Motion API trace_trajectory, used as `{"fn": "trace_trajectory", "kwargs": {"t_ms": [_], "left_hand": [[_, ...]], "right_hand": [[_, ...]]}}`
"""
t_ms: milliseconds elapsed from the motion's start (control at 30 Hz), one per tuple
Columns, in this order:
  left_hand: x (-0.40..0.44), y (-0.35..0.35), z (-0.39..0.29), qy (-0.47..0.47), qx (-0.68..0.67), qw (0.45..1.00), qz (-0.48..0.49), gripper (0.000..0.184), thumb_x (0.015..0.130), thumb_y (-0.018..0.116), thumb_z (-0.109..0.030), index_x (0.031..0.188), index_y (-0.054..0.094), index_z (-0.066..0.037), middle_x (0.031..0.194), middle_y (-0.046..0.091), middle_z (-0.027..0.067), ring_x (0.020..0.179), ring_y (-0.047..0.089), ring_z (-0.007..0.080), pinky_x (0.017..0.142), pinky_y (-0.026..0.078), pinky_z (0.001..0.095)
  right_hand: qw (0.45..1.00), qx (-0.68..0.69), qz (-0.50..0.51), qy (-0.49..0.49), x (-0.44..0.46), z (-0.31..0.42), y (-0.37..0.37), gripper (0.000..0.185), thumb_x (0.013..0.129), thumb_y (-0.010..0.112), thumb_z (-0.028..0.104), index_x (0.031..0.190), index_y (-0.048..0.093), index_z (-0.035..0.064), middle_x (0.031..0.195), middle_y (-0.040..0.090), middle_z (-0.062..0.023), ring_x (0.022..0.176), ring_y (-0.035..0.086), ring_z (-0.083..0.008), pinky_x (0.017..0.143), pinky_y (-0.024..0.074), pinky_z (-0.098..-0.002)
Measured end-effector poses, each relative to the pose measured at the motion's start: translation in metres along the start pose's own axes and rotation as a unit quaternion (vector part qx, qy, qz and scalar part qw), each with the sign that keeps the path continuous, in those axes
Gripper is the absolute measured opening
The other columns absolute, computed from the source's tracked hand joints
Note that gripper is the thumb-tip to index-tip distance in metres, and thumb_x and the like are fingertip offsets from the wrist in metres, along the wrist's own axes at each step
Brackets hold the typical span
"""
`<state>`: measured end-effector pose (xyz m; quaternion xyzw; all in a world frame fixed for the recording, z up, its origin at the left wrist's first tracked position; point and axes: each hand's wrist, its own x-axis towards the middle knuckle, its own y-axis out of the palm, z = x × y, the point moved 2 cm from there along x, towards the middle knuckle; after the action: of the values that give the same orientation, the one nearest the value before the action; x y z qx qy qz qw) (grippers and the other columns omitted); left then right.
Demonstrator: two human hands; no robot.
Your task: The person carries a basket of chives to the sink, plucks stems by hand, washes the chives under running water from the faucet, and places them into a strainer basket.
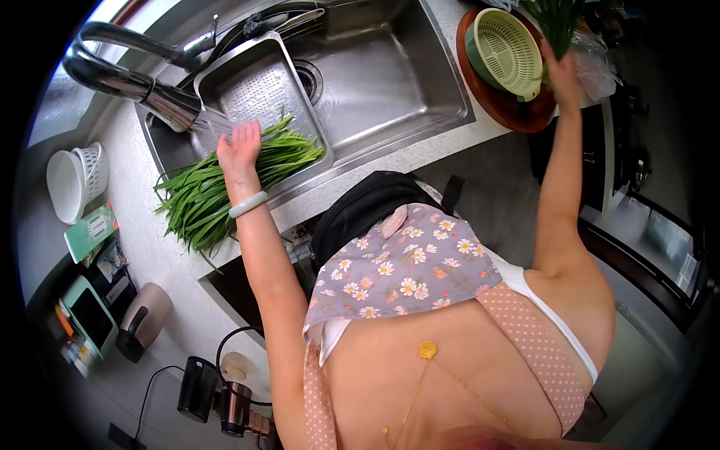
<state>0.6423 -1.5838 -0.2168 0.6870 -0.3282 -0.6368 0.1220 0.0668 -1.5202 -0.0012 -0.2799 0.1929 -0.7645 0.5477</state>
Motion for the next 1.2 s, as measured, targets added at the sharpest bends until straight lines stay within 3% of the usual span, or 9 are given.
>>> {"fn": "trace_trajectory", "kwargs": {"t_ms": [267,467,567,700,933,1067,1100,1167,1200], "left_hand": [[-0.02,-0.01,-0.001,0.027,0.004,1.0,0.007,0.052,0.095,0.033,-0.028,0.138,0.021,-0.002,0.146,0.018,0.0148,0.136,0.019,0.0264,0.109,0.023,0.0475],[-0.032,-0.012,-0.007,0.041,0.022,0.999,0.005,0.047,0.093,0.032,-0.022,0.136,0.027,-0.002,0.145,0.024,0.0153,0.133,0.026,0.0305,0.108,0.024,0.0488],[-0.031,-0.016,-0.008,0.05,0.026,0.998,0.037,0.047,0.095,0.031,-0.023,0.136,0.025,-0.001,0.144,0.023,0.0162,0.134,0.023,0.0275,0.107,0.025,0.0492],[-0.02,-0.018,0.0,0.026,0.013,0.996,0.087,0.045,0.095,0.03,-0.021,0.135,0.028,-0.001,0.144,0.025,0.0167,0.134,0.024,0.0288,0.107,0.026,0.0482],[-0.024,-0.02,0.001,0.026,0.032,0.999,0.015,0.039,0.094,0.033,-0.02,0.127,0.038,0.0,0.144,0.024,0.0171,0.134,0.022,0.0286,0.109,0.023,0.0474],[-0.03,-0.023,0.0,0.026,0.059,0.998,0.029,0.036,0.094,0.037,-0.019,0.122,0.041,0.002,0.146,0.019,0.0161,0.135,0.018,0.0302,0.11,0.02,0.0476],[-0.04,-0.018,0.002,0.033,0.057,0.997,0.028,0.034,0.093,0.04,-0.018,0.12,0.042,0.002,0.145,0.019,0.0158,0.135,0.018,0.0314,0.11,0.02,0.0474],[-0.051,-0.019,-0.001,0.074,0.096,0.991,0.053,0.043,0.091,0.044,-0.015,0.13,0.033,0.001,0.146,0.018,0.0146,0.135,0.017,0.0325,0.109,0.022,0.0473],[-0.06,-0.017,0.001,0.113,0.119,0.985,0.051,0.041,0.092,0.043,-0.014,0.128,0.034,0.002,0.142,0.024,0.0159,0.131,0.024,0.0324,0.108,0.026,0.0472]], "right_hand": [[0.952,-0.049,0.1,0.286,0.007,-0.217,0.047,0.06,0.088,0.057,0.028,0.133,0.028,0.001,0.13,0.043,-0.0204,0.117,0.046,-0.0309,0.091,0.0411,-0.0395],[0.947,-0.248,0.123,0.161,0.012,-0.249,0.042,0.065,0.086,0.059,0.035,0.133,0.03,0.0,0.116,0.055,-0.02,0.102,0.056,-0.0297,0.086,0.045,-0.039],[0.923,0.068,0.191,0.326,0.005,-0.159,0.031,0.061,0.084,0.061,0.041,0.126,0.044,0.0001,0.115,0.057,-0.0166,0.102,0.057,-0.0266,0.085,0.0458,-0.0376],[0.859,-0.457,0.093,0.213,0.005,-0.195,0.022,0.057,0.081,0.06,0.051,0.107,0.056,0.0003,0.097,0.062,-0.018,0.089,0.06,-0.0256,0.075,0.048,-0.0364],[0.847,-0.411,0.052,0.333,0.01,-0.17,0.01,0.049,0.082,0.058,0.048,0.105,0.059,0.0055,0.1,0.062,-0.0182,0.095,0.058,-0.0319,0.08,0.0466,-0.0444],[0.767,-0.556,0.177,0.266,0.013,-0.19,0.019,0.049,0.082,0.062,0.036,0.112,0.054,-0.0029,0.106,0.059,-0.0224,0.098,0.056,-0.0373,0.082,0.0458,-0.0455],[0.809,-0.545,-0.024,0.218,0.01,-0.132,0.034,0.045,0.083,0.061,0.031,0.111,0.053,-0.0022,0.101,0.057,-0.0216,0.093,0.058,-0.0359,0.079,0.0463,-0.0453],[0.882,-0.44,-0.161,-0.054,0.011,-0.059,0.065,0.03,0.082,0.057,0.018,0.104,0.056,-0.0021,0.095,0.058,-0.0193,0.082,0.059,-0.0327,0.072,0.0469,-0.0429],[0.946,-0.281,-0.151,-0.057,0.013,-0.031,0.097,0.022,0.083,0.055,0.016,0.098,0.06,-0.0011,0.089,0.061,-0.0176,0.078,0.059,-0.0306,0.069,0.0469,-0.0402]]}}
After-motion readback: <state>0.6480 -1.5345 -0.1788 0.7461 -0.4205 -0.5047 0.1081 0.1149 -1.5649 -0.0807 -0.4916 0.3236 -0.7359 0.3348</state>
